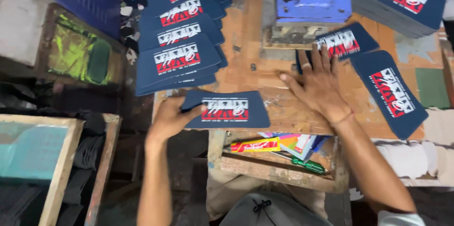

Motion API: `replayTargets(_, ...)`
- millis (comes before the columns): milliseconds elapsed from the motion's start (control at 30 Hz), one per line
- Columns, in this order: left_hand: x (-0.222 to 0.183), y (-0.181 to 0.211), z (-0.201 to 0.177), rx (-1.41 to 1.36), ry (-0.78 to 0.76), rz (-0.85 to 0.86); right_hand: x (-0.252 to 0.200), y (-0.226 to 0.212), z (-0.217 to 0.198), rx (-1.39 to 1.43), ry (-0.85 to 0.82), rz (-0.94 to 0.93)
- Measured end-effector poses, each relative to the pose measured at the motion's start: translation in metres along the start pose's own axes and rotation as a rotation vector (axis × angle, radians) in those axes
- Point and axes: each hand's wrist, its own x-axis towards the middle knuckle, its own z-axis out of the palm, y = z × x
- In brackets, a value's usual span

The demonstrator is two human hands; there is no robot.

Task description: Using a manual press machine to apply designs to fabric panels in a print shop.

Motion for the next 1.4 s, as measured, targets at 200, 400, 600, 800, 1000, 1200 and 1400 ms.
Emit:
replayTargets(200,0.000,0.002,0.004,0.003,0.051,0.116,0.003,0.027,-0.019,0.031,-0.076,-0.132)
replayTargets(400,0.002,0.010,0.005,0.058,0.007,-0.076,-0.006,0.059,-0.019,0.131,-0.036,-0.165)
replayTargets(600,0.000,0.008,0.005,0.022,0.083,0.170,0.033,-0.023,0.016,-0.124,-0.202,-0.162)
replayTargets(800,0.001,0.006,0.006,-0.006,0.054,0.021,0.004,-0.061,0.030,-0.041,0.091,-0.287)
replayTargets(1000,0.001,0.009,0.005,-0.018,0.052,0.028,0.010,-0.073,0.024,-0.065,0.117,-0.278)
replayTargets(1200,0.001,0.006,0.005,-0.017,0.062,0.118,0.011,-0.071,0.011,0.034,0.039,-0.230)
replayTargets(1400,-0.012,0.005,0.007,-0.029,0.137,0.065,-0.045,-0.049,-0.008,0.167,0.036,-0.388)
